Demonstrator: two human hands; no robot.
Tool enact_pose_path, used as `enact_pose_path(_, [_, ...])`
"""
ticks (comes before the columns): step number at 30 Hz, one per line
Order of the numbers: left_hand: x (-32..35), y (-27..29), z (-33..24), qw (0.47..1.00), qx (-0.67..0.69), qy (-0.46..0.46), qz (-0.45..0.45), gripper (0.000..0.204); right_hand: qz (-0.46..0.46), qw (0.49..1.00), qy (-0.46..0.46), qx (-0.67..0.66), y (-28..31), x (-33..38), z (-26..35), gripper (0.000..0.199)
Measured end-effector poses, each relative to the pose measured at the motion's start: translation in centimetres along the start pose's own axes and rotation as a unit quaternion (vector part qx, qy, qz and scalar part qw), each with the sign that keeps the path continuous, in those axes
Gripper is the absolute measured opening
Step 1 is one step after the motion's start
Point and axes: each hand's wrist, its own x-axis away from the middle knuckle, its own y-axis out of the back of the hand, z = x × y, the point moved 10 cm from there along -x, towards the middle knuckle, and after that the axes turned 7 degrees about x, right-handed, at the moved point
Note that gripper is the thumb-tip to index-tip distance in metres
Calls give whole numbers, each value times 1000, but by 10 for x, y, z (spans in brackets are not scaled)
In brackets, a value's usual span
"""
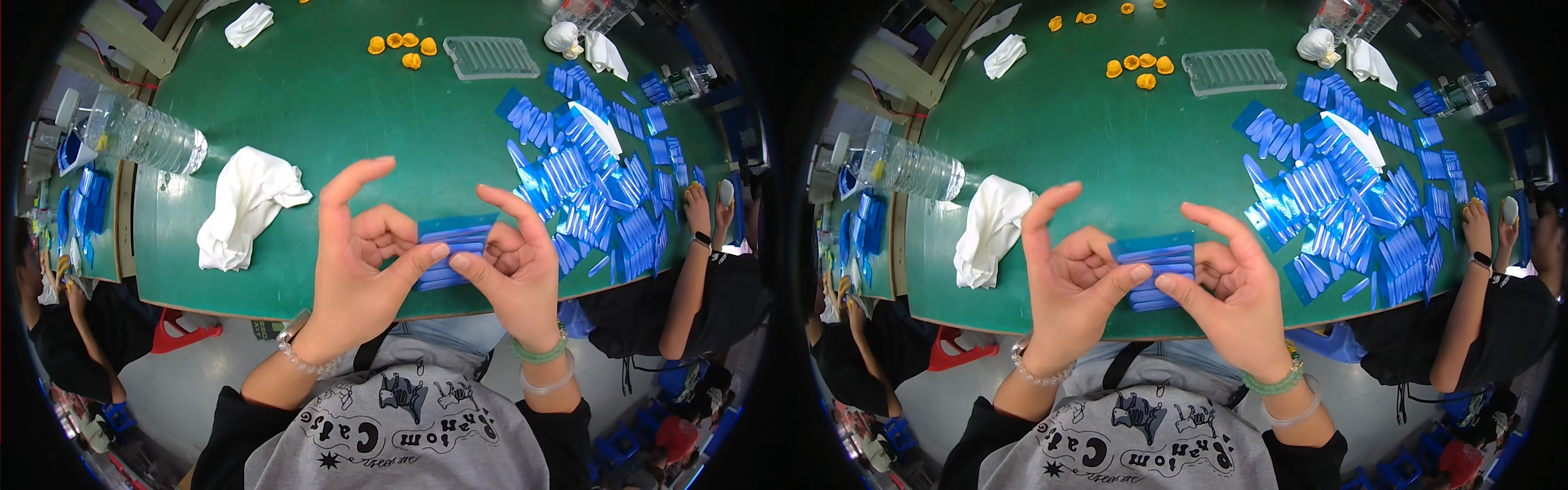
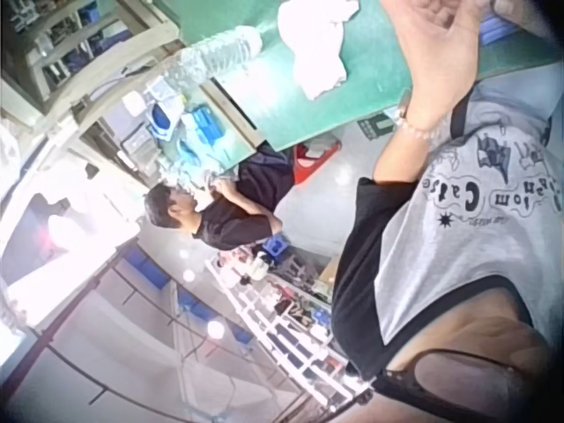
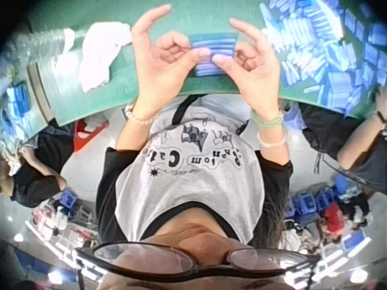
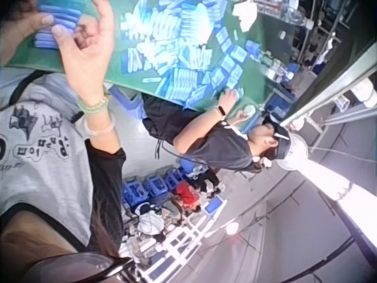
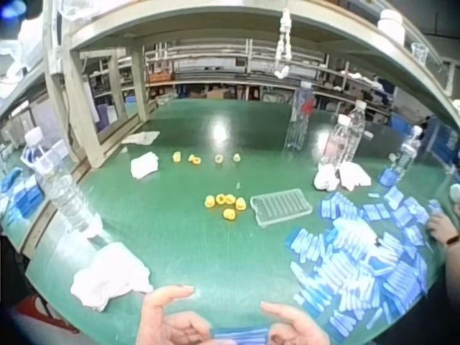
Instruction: The person applies adhesive strips onto plastic sheets by hand, arranging, smoothing, and bending the sheets on the table.
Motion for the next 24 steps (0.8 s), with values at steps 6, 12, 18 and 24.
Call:
enact_pose_path(6, [7, 3, 7, 999, 11, 50, -11, 62, 26, 997, 7, -79, -2, -10, -4, 21])
enact_pose_path(12, [0, -4, 17, 991, -84, 91, 54, 11, 51, 997, 63, -11, 2, -10, 6, 7])
enact_pose_path(18, [2, 0, 11, 987, -155, 21, 28, 13, 83, 995, 10, -46, -6, -13, -2, 16])
enact_pose_path(24, [-17, 33, -9, 986, -83, -17, -147, 25, -167, 790, 251, 533, 78, -6, 60, 25])
